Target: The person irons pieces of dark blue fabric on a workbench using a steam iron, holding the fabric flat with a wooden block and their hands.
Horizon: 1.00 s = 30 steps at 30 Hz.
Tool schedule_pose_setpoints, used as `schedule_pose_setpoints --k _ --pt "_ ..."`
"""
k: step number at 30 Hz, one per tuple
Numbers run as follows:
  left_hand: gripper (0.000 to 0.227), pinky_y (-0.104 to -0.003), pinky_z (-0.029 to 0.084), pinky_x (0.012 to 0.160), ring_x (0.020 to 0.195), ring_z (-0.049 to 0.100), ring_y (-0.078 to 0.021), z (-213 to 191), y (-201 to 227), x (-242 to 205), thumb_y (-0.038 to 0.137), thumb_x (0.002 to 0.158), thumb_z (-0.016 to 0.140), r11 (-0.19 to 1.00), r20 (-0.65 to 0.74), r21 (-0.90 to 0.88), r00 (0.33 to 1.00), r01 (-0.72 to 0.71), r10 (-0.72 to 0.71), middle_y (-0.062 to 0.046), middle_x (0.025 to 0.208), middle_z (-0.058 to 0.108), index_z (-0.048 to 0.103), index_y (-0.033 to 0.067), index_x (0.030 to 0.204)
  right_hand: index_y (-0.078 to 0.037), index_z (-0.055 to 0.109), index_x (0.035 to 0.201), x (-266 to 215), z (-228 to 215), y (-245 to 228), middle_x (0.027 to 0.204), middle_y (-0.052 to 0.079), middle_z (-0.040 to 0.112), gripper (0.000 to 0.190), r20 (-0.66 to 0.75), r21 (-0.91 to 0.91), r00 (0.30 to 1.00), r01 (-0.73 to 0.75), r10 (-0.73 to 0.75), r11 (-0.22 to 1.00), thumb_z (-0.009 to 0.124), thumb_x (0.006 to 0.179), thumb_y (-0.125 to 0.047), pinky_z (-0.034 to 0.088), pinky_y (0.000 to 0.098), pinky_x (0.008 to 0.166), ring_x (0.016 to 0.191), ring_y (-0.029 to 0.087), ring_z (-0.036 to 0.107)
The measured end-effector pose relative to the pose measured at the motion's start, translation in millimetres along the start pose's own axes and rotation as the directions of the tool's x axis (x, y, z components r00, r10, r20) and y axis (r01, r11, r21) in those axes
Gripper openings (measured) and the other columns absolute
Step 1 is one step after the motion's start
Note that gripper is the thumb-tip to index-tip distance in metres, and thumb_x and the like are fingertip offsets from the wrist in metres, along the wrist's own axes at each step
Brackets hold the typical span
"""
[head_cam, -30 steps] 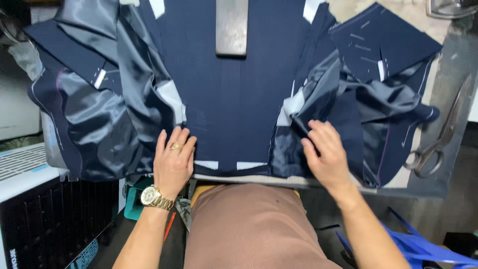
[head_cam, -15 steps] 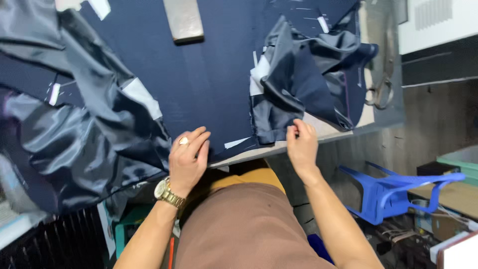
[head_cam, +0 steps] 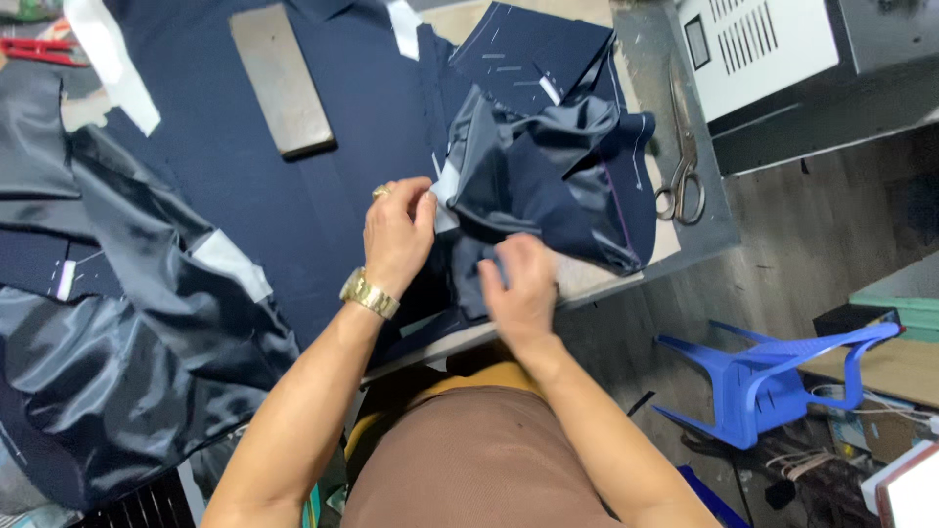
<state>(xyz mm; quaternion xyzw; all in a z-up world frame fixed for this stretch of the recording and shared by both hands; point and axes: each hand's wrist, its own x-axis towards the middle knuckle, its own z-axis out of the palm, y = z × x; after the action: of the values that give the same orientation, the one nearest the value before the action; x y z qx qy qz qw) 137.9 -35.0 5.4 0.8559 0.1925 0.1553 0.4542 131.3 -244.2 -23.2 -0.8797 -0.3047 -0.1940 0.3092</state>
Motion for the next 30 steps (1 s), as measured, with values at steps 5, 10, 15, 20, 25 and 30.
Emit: schedule_pose_setpoints --k 5,10,15,20,25,30 --pt "0.016 -0.036 0.058 0.073 0.088 0.068 -0.0251 43.9 33.3 13.0 0.031 0.095 0.071 0.929 -0.131 0.271 0.947 -0.251 0.294 0.0 0.094 0.064 0.074 0.0182 0.104 -0.014 0.071 0.1 24.2 -6.1 36.2 0.088 0.004 0.069 0.017 0.228 -0.162 0.952 -0.169 0.203 0.972 0.08 0.086 -0.019 0.047 0.0435 0.079 0.088 0.029 0.067" --pt "0.093 -0.049 0.039 0.098 0.126 0.05 -0.0339 41.2 69.2 30.9 0.054 0.071 0.088 0.726 0.279 0.641 0.957 -0.25 0.083 -0.015 0.135 0.054 0.048 0.0138 0.144 -0.008 0.076 0.094 28.6 -7.5 -15.7 0.094 0.015 0.076 0.018 0.837 0.383 0.547 -0.581 -0.003 0.718 0.076 0.081 -0.021 0.057 0.044 0.082 0.097 0.034 0.073" --pt "0.017 -0.042 0.042 0.086 0.096 0.062 -0.0231 38.0 -24.7 15.3 0.036 0.086 0.076 0.658 0.054 0.726 0.971 -0.198 0.232 0.0 0.091 0.063 0.068 0.0212 0.092 -0.03 0.068 0.121 149.8 -39.4 83.5 0.121 -0.001 0.067 0.031 0.709 -0.133 0.676 -0.153 0.202 0.979 0.07 0.091 -0.039 0.062 0.0332 0.086 0.108 0.021 0.071" --pt "0.012 -0.035 0.048 0.079 0.085 0.067 -0.0191 27.4 -38.8 6.9 0.032 0.102 0.069 0.834 -0.175 0.551 0.975 -0.018 0.137 0.006 0.085 0.068 0.072 0.0234 0.095 -0.026 0.052 0.148 180.6 -19.3 214.5 0.131 0.006 0.06 0.066 0.661 -0.238 0.721 0.466 -0.209 0.852 0.076 0.086 -0.028 0.063 0.043 0.076 0.1 0.029 0.071" --pt "0.014 -0.048 0.055 0.075 0.084 0.07 -0.0366 15.7 -40.7 10.4 0.027 0.105 0.064 0.93 -0.299 0.326 0.952 0.17 -0.069 -0.009 0.083 0.072 0.073 0.0163 0.102 -0.017 0.08 0.105 265.3 0.4 188.5 0.1 0.005 0.079 0.022 0.759 0.042 0.641 0.126 -0.114 0.991 0.072 0.087 -0.028 0.058 0.0426 0.086 0.1 0.031 0.074" --pt "0.02 -0.056 0.048 0.067 0.083 0.066 -0.0419 -3.3 -46.7 12.1 0.026 0.102 0.057 0.861 -0.322 0.354 0.912 0.365 -0.254 -0.012 0.089 0.072 0.071 0.0126 0.103 -0.008 0.057 0.1 329.8 20.6 88.8 0.104 0.009 0.05 0.01 0.683 0.33 0.72 -0.156 -0.121 0.931 0.059 0.091 -0.014 0.037 0.032 0.089 0.097 0.019 0.049"
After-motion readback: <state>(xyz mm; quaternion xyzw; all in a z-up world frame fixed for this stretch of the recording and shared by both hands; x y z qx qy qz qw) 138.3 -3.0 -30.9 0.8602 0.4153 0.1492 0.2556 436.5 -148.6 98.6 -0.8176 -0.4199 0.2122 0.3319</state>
